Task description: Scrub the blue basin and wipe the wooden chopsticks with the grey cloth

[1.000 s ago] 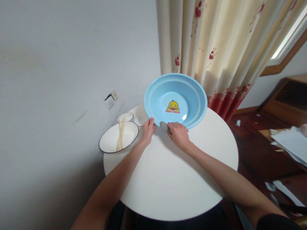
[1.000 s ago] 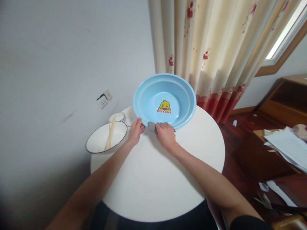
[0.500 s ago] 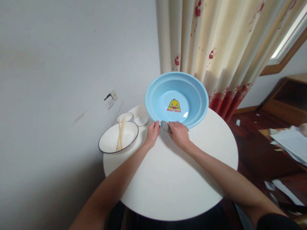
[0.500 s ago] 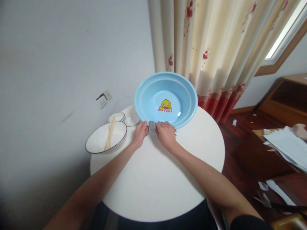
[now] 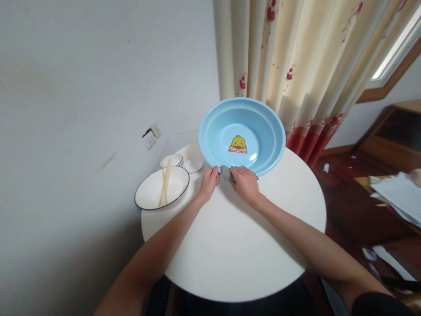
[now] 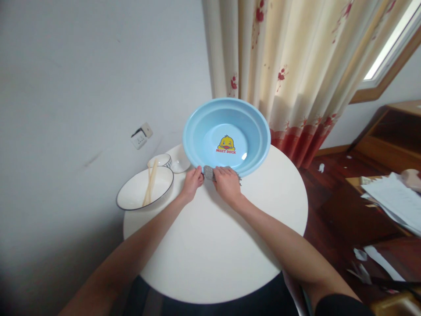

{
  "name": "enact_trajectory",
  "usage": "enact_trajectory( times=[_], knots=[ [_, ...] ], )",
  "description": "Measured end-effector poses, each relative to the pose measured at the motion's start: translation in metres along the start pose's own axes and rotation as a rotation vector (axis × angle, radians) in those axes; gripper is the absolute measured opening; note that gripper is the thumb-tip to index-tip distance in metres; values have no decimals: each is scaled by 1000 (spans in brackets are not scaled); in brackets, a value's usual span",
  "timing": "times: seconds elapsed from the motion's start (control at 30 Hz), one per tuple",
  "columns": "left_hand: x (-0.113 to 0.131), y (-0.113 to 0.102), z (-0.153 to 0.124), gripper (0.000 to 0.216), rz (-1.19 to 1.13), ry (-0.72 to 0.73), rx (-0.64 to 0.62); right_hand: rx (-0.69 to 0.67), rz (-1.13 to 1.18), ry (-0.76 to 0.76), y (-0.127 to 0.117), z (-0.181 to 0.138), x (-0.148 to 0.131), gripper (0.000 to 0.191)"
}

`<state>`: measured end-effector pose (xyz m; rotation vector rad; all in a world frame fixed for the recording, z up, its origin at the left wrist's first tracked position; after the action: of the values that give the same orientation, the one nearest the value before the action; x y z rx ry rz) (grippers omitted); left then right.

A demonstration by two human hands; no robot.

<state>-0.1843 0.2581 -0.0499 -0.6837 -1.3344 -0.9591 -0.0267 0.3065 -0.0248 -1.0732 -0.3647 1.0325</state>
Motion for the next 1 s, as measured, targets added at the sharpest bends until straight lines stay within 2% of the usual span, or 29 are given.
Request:
enact_trajectory(
  times=[0.33, 0.67, 1.0],
  knots=[
    [7, -3, 5, 61, -24, 12, 46, -43, -10, 24, -5, 1, -4, 29],
    [17, -21, 15, 63, -25, 71, 108, -112, -43, 20, -16, 1, -10, 23],
    [7, 2, -1, 55, -63, 55, 189, -59, -31, 34, -12, 0, -10, 25]
  ],
)
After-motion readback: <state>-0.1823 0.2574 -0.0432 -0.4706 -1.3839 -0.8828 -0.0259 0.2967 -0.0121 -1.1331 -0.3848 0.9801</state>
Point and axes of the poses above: each hand's wrist, its own z-axis towards the middle knuckle, its own y-axis out of the palm, x = y × z, the point moved 2 cm from there along z, towards the middle knuckle, and after that the axes turned 2 degrees about z, right-handed, at the moved point
